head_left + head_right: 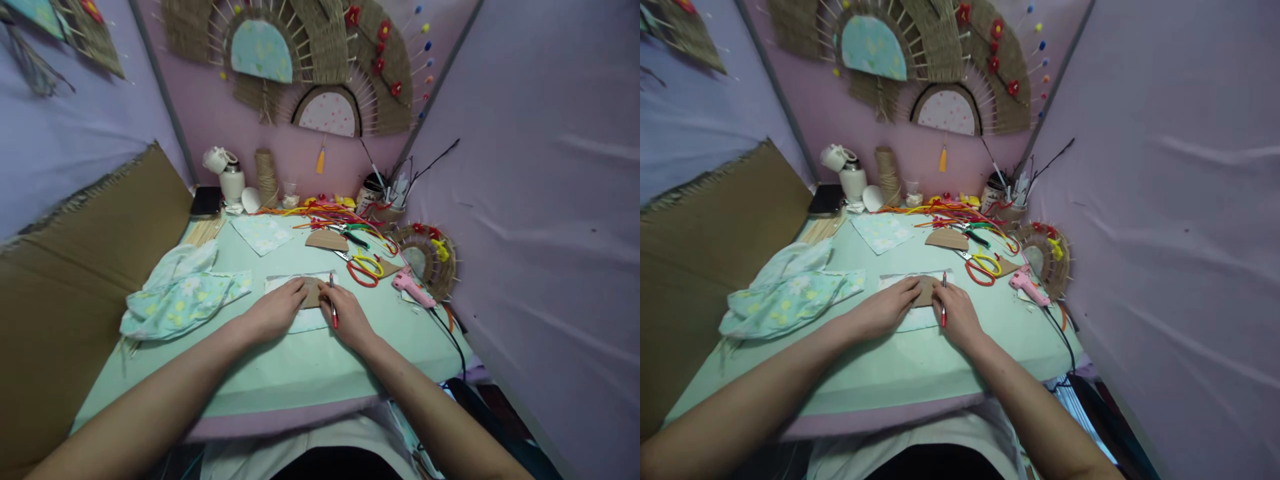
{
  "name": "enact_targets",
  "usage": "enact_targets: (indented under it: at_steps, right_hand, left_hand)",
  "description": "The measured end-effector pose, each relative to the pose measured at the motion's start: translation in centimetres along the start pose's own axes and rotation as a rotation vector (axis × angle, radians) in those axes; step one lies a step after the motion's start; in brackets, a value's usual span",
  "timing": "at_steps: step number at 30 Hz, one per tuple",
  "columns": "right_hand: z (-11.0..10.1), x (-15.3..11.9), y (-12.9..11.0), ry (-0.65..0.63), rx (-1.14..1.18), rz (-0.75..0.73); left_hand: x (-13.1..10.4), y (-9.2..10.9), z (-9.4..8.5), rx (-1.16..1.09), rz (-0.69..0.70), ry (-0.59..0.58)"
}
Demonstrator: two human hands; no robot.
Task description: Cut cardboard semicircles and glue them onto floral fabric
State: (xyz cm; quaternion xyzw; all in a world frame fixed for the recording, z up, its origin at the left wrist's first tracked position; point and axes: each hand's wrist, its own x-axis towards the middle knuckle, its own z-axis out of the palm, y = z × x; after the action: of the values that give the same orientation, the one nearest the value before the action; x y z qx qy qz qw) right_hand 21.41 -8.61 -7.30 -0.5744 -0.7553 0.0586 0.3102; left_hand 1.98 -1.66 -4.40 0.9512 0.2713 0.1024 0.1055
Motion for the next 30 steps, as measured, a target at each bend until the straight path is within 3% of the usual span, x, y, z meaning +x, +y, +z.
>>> enact_targets:
  at_steps: [7,13,16,19,22,23,26,30]
  right_hand:
    - [-0.2,0.2,-0.1,-0.016,-0.003,0.017]
    - [0.4,-0.1,0.0,0.018,0.028,-0.004]
    - [-1.0,0.8,0.9,0.083,0.054,0.023]
    - [-4.4,3.5,3.6,0.167,-0.108,0.248]
    - [-8.0,7.1,7.8,0.106,-0.309,0.453]
    - [-8.8,8.2,9.2,-0.017,-0.426,0.566]
    - [-9.5,10.6,12.5,-0.154,-0.49,0.673]
    - [-8.3,12.0,14.2,-0.255,-0.52,0.74]
  left_hand:
    - [0.0,0.5,0.1,0.073,-0.136,-0.016]
    - [0.0,0.8,-0.3,0.088,-0.143,-0.037]
    - [-0.1,0.7,-0.4,0.1,-0.144,-0.031]
    - [-0.2,0.7,-0.5,0.107,-0.13,-0.031]
    - [-0.1,0.7,-0.5,0.116,-0.125,-0.026]
    - [-0.1,0.6,-0.5,0.121,-0.125,-0.027]
    - [-0.1,0.5,-0.6,0.126,-0.117,-0.036]
    - [-0.1,0.3,-0.6,0.123,-0.106,-0.044]
